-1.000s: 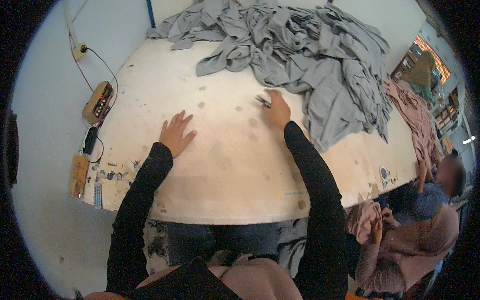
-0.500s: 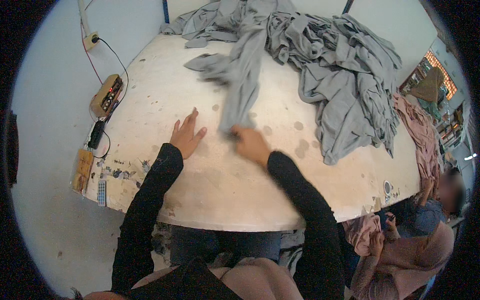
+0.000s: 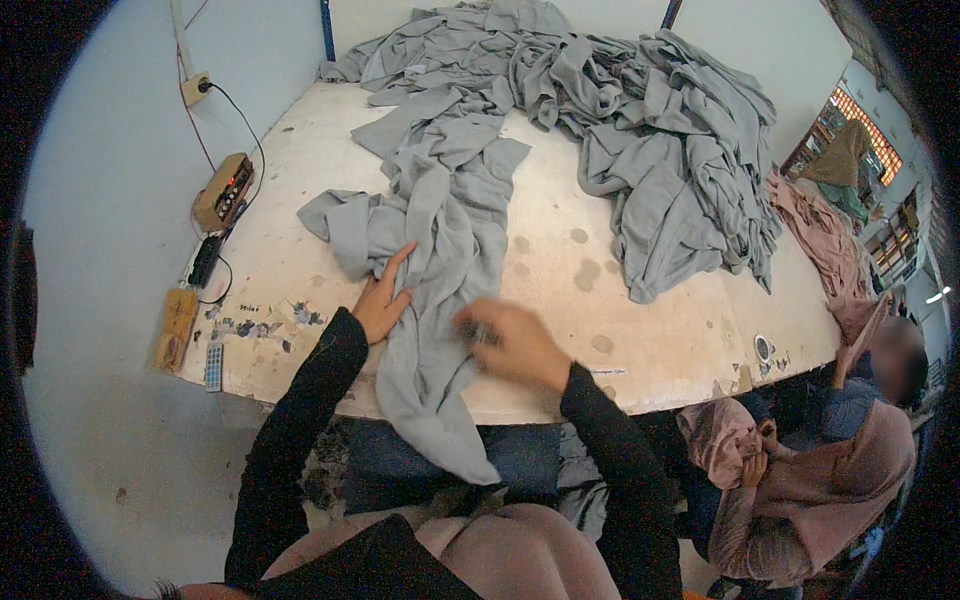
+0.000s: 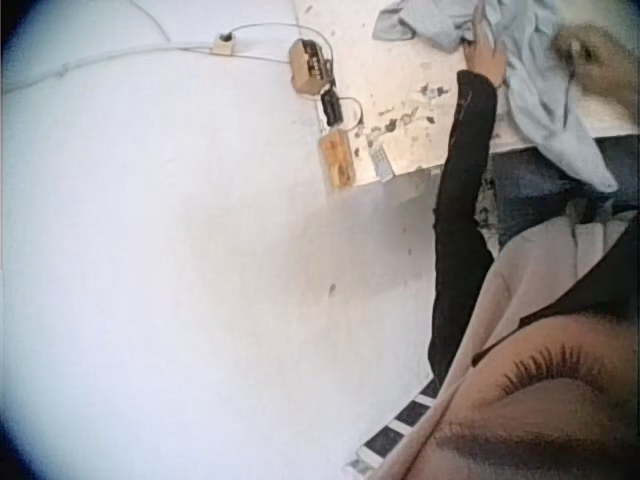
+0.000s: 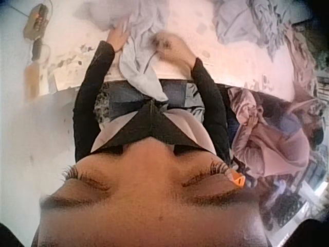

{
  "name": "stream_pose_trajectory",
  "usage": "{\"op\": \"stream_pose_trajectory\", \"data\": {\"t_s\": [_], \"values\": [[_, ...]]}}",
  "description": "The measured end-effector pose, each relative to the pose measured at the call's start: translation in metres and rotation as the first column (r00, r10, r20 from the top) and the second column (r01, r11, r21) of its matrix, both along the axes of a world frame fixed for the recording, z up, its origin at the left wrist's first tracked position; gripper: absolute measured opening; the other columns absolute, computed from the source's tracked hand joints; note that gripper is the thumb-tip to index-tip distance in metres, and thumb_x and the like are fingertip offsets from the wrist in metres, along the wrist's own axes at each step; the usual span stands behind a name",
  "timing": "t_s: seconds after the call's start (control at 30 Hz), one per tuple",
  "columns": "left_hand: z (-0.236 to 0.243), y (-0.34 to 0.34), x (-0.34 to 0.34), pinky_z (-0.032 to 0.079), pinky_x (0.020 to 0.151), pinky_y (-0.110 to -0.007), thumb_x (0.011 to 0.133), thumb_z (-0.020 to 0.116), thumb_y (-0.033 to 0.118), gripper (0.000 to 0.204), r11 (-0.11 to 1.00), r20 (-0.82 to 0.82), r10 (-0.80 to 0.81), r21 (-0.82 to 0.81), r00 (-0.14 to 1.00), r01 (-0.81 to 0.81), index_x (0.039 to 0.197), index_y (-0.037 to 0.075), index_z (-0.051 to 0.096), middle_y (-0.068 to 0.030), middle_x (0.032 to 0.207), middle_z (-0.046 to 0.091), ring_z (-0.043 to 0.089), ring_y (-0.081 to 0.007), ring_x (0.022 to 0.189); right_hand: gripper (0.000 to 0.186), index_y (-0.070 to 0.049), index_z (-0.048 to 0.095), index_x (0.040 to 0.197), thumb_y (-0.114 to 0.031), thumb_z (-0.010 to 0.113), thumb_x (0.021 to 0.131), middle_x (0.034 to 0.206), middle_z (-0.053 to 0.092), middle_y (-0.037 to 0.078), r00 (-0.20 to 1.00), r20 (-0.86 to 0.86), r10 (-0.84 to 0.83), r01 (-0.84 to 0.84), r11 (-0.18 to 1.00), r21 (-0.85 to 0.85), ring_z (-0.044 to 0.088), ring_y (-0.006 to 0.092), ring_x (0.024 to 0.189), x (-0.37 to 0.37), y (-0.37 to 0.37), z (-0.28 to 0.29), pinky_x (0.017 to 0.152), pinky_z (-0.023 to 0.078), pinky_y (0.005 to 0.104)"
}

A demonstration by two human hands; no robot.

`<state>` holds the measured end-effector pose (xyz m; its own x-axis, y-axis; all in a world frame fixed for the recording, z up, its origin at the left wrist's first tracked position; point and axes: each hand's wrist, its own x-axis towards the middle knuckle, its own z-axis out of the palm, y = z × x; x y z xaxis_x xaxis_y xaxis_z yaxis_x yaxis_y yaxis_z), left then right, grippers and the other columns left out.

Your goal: The person uses a small cutting tool to trim seams and edges of a gray garment laid on a work table. They repeatedly lift, fold, and reposition the fabric to access different areas, then cut along seams and remove small pieces. The person continues this process across multiple sections of the garment.

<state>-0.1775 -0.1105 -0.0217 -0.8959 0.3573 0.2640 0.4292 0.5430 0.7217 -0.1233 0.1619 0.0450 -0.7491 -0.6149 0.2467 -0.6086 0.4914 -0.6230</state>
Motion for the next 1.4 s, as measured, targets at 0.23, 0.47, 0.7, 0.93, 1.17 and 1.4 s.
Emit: {"op": "stream_pose_trajectory", "data": {"t_s": [0.23,0.47,0.7,0.93,1.17,1.4], "values": [[0.039,-0.047,0.046,0.020,0.123,-0.038,0.092,0.056,-0.002,0.079,0.956,0.173,-0.284,0.123,0.943,0.266,0.161,0.014,0.022,-0.0168,0.162,0.030,0.027,-0.0299,0.151,0.042,-0.009,0.069,0.114,-0.001,0.063,0.074,0.112,0.071,0.015,0.948,-0.179,-0.263,0.277,0.959,0.060,0.068,0.0357,0.103,-0.063,-0.001,-0.026,0.088,0.054,0.0424],[0.084,-0.095,0.065,0.030,0.119,-0.046,0.094,0.062,0.010,0.076,0.569,0.002,0.745,-0.525,0.667,-0.633,0.160,0.014,0.024,-0.0251,0.157,0.035,0.037,-0.0412,0.143,0.038,-0.009,0.072,0.115,-0.015,0.070,0.078,0.095,0.074,0.017,0.983,0.167,0.083,-0.117,0.971,0.206,0.070,0.0382,0.089,0.012,-0.012,-0.012,0.083,0.055,0.0454],[0.007,-0.027,0.051,0.022,0.106,-0.079,0.094,0.055,0.051,0.062,0.704,0.074,0.373,-0.672,0.925,-0.230,0.150,0.023,0.048,-0.0228,0.165,0.016,0.023,-0.0517,0.146,0.058,-0.025,0.063,0.135,-0.056,0.069,0.086,0.149,0.053,0.011,0.919,-0.185,-0.348,0.382,0.901,0.205,0.068,0.0316,0.113,-0.016,0.041,-0.038,0.092,0.055,0.0411],[0.004,-0.058,-0.084,0.040,0.110,-0.049,0.098,0.045,0.041,0.054,0.872,0.183,0.335,-0.433,0.924,-0.230,0.136,0.004,0.056,-0.0180,0.147,0.050,0.047,-0.0371,0.133,0.062,-0.023,0.065,0.133,-0.064,0.066,0.085,0.139,0.062,0.009,0.776,-0.254,-0.577,0.623,0.763,0.169,0.068,0.0326,0.111,-0.023,0.107,-0.050,0.090,0.055,0.0422],[0.151,-0.086,-0.139,0.039,0.112,-0.050,0.100,0.057,0.043,0.073,0.354,0.107,0.182,0.920,0.977,-0.166,0.157,0.008,0.028,-0.0175,0.150,0.046,0.047,-0.0328,0.134,0.065,-0.020,0.066,0.131,-0.065,0.067,0.084,0.119,0.072,0.014,0.527,-0.235,-0.817,0.850,0.507,0.143,0.070,0.0368,0.102,-0.017,0.153,-0.052,0.087,0.055,0.0448],[0.137,-0.110,-0.069,0.032,0.118,-0.044,0.088,0.067,0.059,0.099,0.797,0.248,0.168,-0.604,0.954,0.016,0.159,0.006,0.023,-0.0247,0.158,0.036,0.038,-0.0375,0.144,0.059,-0.017,0.065,0.132,-0.058,0.065,0.089,0.123,0.070,0.012,0.544,-0.306,-0.781,0.835,0.538,0.113,0.071,0.0344,0.101,-0.011,0.153,-0.060,0.083,0.056,0.0433]]}}
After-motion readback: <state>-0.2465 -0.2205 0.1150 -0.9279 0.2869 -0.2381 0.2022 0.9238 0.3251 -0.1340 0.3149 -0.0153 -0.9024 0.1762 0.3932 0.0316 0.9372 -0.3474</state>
